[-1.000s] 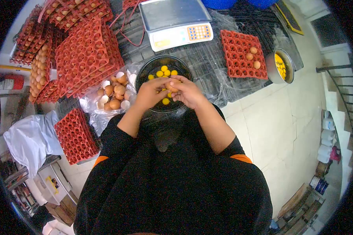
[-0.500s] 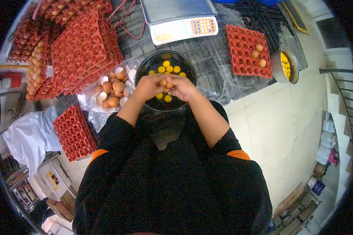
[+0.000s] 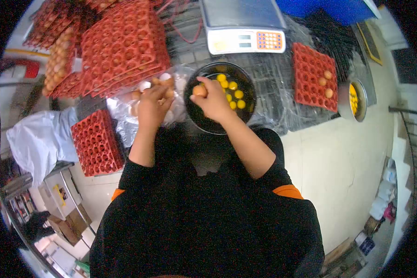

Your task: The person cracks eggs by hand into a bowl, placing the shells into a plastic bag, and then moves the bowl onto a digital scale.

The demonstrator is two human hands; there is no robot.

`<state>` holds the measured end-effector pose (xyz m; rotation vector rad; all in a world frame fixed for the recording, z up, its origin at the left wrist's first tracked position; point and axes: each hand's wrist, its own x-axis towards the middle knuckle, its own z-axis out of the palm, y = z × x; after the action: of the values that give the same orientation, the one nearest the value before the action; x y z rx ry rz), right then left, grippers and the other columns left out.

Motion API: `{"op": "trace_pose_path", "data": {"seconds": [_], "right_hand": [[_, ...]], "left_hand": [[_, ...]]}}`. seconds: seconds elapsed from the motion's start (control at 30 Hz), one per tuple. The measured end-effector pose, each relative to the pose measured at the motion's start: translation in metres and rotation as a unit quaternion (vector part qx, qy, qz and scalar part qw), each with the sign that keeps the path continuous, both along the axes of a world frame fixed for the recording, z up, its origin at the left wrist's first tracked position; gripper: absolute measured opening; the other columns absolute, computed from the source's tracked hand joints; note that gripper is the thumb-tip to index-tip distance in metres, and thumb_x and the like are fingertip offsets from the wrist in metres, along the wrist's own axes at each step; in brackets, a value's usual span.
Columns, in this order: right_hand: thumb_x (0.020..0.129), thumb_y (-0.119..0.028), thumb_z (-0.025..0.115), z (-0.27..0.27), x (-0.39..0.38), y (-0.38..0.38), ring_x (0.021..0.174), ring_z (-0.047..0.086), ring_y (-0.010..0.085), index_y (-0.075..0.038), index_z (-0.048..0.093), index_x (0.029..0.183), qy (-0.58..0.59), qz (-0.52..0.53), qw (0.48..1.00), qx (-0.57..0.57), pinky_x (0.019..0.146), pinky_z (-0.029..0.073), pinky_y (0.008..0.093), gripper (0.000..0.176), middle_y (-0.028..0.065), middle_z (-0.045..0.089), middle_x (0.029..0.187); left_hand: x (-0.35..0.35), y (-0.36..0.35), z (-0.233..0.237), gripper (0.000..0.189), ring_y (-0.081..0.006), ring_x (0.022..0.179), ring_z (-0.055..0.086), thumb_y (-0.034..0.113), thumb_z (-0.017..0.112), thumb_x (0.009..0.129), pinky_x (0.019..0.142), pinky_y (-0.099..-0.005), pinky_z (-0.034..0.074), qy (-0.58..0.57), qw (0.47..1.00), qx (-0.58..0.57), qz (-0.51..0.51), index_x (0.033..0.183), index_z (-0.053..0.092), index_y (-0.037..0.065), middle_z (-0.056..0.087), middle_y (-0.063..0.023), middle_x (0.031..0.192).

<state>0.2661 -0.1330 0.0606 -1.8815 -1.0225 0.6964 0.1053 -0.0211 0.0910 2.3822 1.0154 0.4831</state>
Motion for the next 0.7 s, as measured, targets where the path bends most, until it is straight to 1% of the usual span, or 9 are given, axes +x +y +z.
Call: {"op": "trace_pose_path", "data": {"seconds": [0.1,0.23,0.3,0.33,0.4,0.43,0.5,0.6,0.7], "right_hand": [[0.067,-0.027,0.074,0.019,-0.048,0.039,0.099,0.052,0.0315,-0.007,0.048,0.112,0.014,0.059,0.995,0.08,0.083,0.043,0.0378,0.055,0.0152,0.053,0.103],[0.067,-0.032,0.073,0.038,-0.076,0.081,0.103,0.051,0.0343,-0.005,0.047,0.106,-0.059,0.109,0.992,0.025,0.081,0.044,0.0408,0.054,0.0157,0.05,0.109],[0.069,-0.034,0.072,0.06,-0.072,0.107,0.104,0.051,0.0347,-0.003,0.045,0.113,-0.113,-0.036,0.991,0.069,0.083,0.043,0.0405,0.059,0.0185,0.05,0.11],[0.07,-0.035,0.071,0.067,-0.065,0.125,0.105,0.05,0.0349,-0.002,0.045,0.116,-0.139,-0.109,0.98,0.089,0.084,0.043,0.0404,0.062,0.0198,0.05,0.111],[0.071,-0.038,0.069,0.054,-0.037,0.171,0.11,0.048,0.0354,0.002,0.038,0.125,-0.043,-0.167,0.985,0.018,0.089,0.041,0.0393,0.074,0.0257,0.048,0.118],[0.069,-0.041,0.07,0.033,-0.021,0.197,0.107,0.051,0.0356,0.005,0.04,0.125,0.093,-0.127,0.987,-0.021,0.09,0.041,0.0385,0.08,0.0279,0.051,0.117],[0.072,-0.031,0.067,0.019,-0.02,0.22,0.1,0.057,0.0362,0.009,0.052,0.111,0.244,-0.02,0.969,-0.028,0.086,0.044,0.0376,0.058,0.0277,0.057,0.107],[0.074,-0.014,0.057,0.053,-0.032,0.233,0.092,0.06,0.0348,0.009,0.06,0.095,-0.034,-0.136,0.986,-0.089,0.079,0.046,0.0377,0.031,0.0255,0.061,0.097],[0.072,-0.003,0.049,0.118,-0.048,0.236,0.09,0.061,0.0334,0.009,0.061,0.089,0.037,-0.149,0.987,-0.045,0.072,0.046,0.0389,0.024,0.0246,0.062,0.093]], "left_hand": [[-0.051,0.021,0.006,0.041,-0.0296,0.088,0.06,0.022,0.074,0.065,0.076,-0.0364,0.048,0.005,0.996,-0.035,0.08,0.101,0.064,0.006,0.062,-0.0136,0.098],[-0.102,0.032,0.014,0.037,-0.0285,0.087,0.06,0.024,0.072,0.07,0.074,-0.0344,0.048,-0.049,0.981,0.022,0.189,0.099,0.063,0.004,0.063,-0.0141,0.095],[-0.124,0.04,0.022,0.036,-0.0274,0.085,0.06,0.024,0.071,0.071,0.071,-0.033,0.047,-0.073,0.967,0.021,0.242,0.1,0.064,0.004,0.063,-0.0136,0.095],[-0.137,0.047,0.016,0.037,-0.0211,0.077,0.059,0.024,0.071,0.072,0.067,-0.0291,0.045,-0.111,0.96,0.039,0.254,0.102,0.063,0.003,0.063,-0.0111,0.091],[-0.152,0.058,0.01,0.039,-0.0164,0.073,0.055,0.024,0.071,0.073,0.065,-0.0265,0.044,-0.189,0.934,-0.053,0.297,0.103,0.062,0.001,0.063,-0.0088,0.088],[-0.162,0.064,0.004,0.039,-0.014,0.071,0.053,0.024,0.071,0.074,0.065,-0.0252,0.043,-0.226,0.916,-0.098,0.316,0.104,0.062,0.0,0.062,-0.0077,0.087],[-0.179,0.077,-0.012,0.041,-0.0106,0.069,0.048,0.023,0.071,0.075,0.063,-0.0229,0.041,-0.24,0.915,-0.095,0.311,0.106,0.06,-0.002,0.059,-0.0058,0.085],[-0.191,0.076,-0.013,0.04,-0.0099,0.068,0.046,0.018,0.07,0.076,0.062,-0.0233,0.04,-0.282,0.907,-0.082,0.302,0.107,0.059,-0.003,0.055,-0.0034,0.081],[-0.213,0.08,-0.039,0.035,-0.0074,0.067,0.045,0.014,0.069,0.076,0.062,-0.0211,0.039,-0.328,0.885,-0.126,0.306,0.105,0.059,-0.004,0.053,-0.0002,0.079]]}}
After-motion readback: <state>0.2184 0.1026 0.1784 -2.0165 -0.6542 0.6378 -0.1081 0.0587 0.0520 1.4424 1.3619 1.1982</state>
